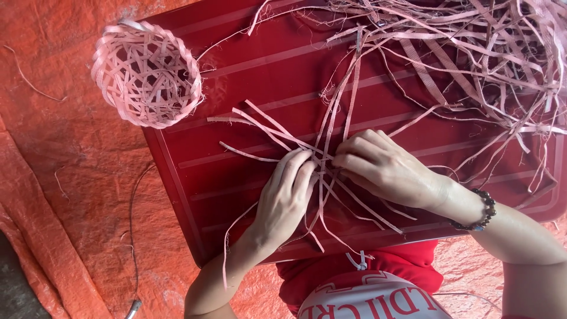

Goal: The person weaves pink fabric strips by hand on a red plastic surface. They interlace the strips in a crisscross pattern, occasionally reaching for more material from a pile nearby. A partially completed woven ball sits to the left.

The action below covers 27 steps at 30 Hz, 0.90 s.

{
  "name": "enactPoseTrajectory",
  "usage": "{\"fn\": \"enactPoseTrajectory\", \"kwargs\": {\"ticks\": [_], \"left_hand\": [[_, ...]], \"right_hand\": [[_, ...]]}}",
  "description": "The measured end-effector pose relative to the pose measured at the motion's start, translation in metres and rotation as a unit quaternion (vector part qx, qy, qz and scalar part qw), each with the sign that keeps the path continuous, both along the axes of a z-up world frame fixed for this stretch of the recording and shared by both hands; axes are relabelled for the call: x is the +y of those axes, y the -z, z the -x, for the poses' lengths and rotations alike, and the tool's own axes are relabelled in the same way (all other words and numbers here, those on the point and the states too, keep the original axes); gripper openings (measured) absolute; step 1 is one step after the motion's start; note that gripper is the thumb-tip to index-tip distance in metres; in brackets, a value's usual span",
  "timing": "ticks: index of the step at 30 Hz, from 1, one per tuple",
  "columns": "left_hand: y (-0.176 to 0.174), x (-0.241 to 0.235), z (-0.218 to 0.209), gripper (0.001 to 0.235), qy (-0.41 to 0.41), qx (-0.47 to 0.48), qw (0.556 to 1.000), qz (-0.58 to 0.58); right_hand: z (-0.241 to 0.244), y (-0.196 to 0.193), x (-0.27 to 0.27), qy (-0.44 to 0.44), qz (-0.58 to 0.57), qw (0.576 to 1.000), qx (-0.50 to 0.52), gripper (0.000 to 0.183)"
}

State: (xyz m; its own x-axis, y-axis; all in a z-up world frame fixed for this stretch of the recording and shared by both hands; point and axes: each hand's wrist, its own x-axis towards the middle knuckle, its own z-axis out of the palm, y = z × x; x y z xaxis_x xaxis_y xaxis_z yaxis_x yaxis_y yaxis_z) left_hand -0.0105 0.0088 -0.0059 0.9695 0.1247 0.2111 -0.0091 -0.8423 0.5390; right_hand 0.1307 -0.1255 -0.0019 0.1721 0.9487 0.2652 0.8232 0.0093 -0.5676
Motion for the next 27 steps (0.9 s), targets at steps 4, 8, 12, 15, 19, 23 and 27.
{"fn": "enactPoseTrajectory", "kwargs": {"ticks": [4,8,12,15,19,23,27], "left_hand": [[0.007,0.000,0.001,0.023,-0.010,0.006,1.000,-0.012],[0.013,0.000,0.002,0.025,-0.017,0.020,1.000,0.006],[0.011,-0.001,0.000,0.024,-0.027,0.044,0.998,0.021],[0.010,-0.001,0.000,0.031,-0.020,0.046,0.999,0.001],[0.009,-0.003,0.000,0.032,-0.020,0.050,0.998,-0.012],[0.006,-0.003,0.001,0.030,-0.019,0.050,0.998,-0.016],[0.007,-0.004,0.000,0.028,-0.015,0.038,0.999,-0.025]], "right_hand": [[0.000,0.000,0.001,0.034,0.014,0.999,0.029,0.018],[0.000,-0.002,0.002,0.040,0.031,0.997,0.057,0.019],[-0.001,-0.004,0.004,0.040,0.040,0.996,0.072,0.019],[-0.001,-0.002,0.004,0.037,0.039,0.996,0.074,0.018],[-0.001,-0.002,0.003,0.037,0.044,0.996,0.074,0.017],[-0.002,-0.003,0.004,0.029,0.032,0.997,0.066,0.015],[-0.002,-0.003,0.004,0.028,0.014,0.997,0.064,0.014]]}}
